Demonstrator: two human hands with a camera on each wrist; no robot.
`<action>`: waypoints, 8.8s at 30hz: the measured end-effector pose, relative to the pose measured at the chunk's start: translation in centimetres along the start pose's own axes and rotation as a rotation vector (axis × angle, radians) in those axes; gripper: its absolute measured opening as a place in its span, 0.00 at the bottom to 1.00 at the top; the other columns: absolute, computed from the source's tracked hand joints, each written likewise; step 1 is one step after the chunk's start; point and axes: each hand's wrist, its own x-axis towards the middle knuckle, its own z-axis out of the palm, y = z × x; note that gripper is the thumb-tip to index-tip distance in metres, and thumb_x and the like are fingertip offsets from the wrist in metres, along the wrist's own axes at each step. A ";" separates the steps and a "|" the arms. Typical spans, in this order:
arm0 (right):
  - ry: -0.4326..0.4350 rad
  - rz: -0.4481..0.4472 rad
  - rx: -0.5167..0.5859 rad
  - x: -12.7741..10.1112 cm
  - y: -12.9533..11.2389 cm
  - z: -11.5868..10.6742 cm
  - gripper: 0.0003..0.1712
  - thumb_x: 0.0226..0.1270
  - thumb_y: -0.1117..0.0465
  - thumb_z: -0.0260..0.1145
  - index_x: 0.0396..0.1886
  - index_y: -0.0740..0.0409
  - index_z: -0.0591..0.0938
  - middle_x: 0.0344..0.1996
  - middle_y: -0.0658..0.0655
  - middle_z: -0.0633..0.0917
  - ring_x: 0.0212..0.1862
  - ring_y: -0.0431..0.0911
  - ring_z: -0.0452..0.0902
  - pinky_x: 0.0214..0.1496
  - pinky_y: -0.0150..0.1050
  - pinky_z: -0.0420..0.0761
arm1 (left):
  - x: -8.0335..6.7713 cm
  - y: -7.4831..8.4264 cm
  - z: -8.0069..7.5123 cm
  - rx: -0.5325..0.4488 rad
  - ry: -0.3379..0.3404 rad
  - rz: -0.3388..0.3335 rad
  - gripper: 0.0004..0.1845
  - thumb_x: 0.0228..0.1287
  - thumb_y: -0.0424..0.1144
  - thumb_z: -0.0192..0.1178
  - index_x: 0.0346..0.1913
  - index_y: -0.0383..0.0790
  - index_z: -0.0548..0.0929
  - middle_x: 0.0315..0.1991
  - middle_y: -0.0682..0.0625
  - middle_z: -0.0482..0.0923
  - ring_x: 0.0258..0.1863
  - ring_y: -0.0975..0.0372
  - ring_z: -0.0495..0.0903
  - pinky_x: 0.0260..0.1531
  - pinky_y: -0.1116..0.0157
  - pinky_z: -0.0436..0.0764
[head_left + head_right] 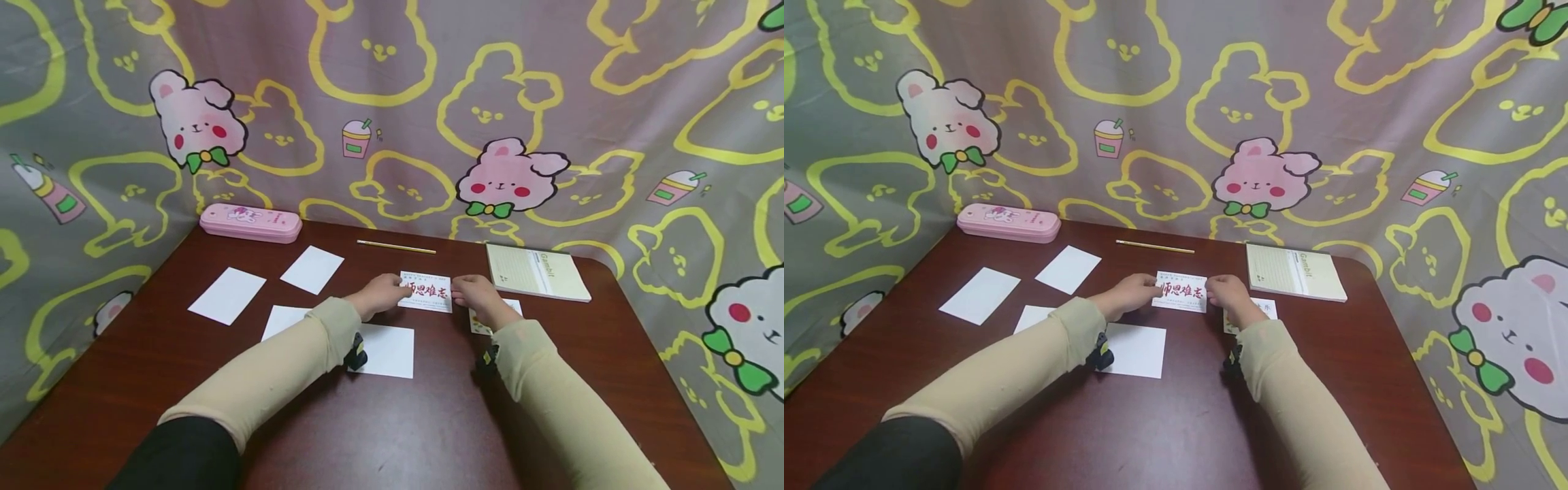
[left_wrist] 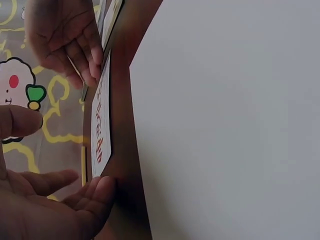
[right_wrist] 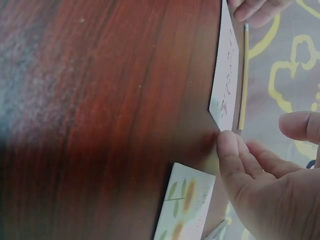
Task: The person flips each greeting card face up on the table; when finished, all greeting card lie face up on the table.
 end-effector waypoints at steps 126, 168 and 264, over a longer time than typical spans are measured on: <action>-0.177 -0.181 0.501 -8.8 2.2 7.9 0.08 0.76 0.71 0.58 0.50 0.68 0.76 0.38 0.54 0.87 0.41 0.43 0.85 0.50 0.39 0.84 | -6.8 -0.9 -3.7 -0.640 0.243 0.230 0.03 0.72 0.23 0.56 0.42 0.28 0.73 0.34 0.45 0.80 0.33 0.63 0.81 0.37 0.62 0.86; -0.012 -0.135 -0.360 -8.4 3.6 0.5 0.17 0.62 0.68 0.67 0.49 0.73 0.82 0.35 0.58 0.87 0.32 0.44 0.83 0.38 0.36 0.82 | -7.3 -2.2 0.7 -0.169 -0.119 0.009 0.22 0.72 0.33 0.61 0.63 0.23 0.78 0.48 0.42 0.84 0.38 0.60 0.85 0.39 0.64 0.83; -0.318 -0.033 0.738 -2.9 -5.7 12.2 0.28 0.80 0.66 0.48 0.76 0.72 0.62 0.72 0.72 0.69 0.73 0.60 0.66 0.73 0.49 0.68 | -4.6 -5.7 -7.7 0.486 0.108 0.580 0.27 0.67 0.34 0.65 0.67 0.28 0.75 0.57 0.36 0.82 0.57 0.48 0.82 0.60 0.49 0.77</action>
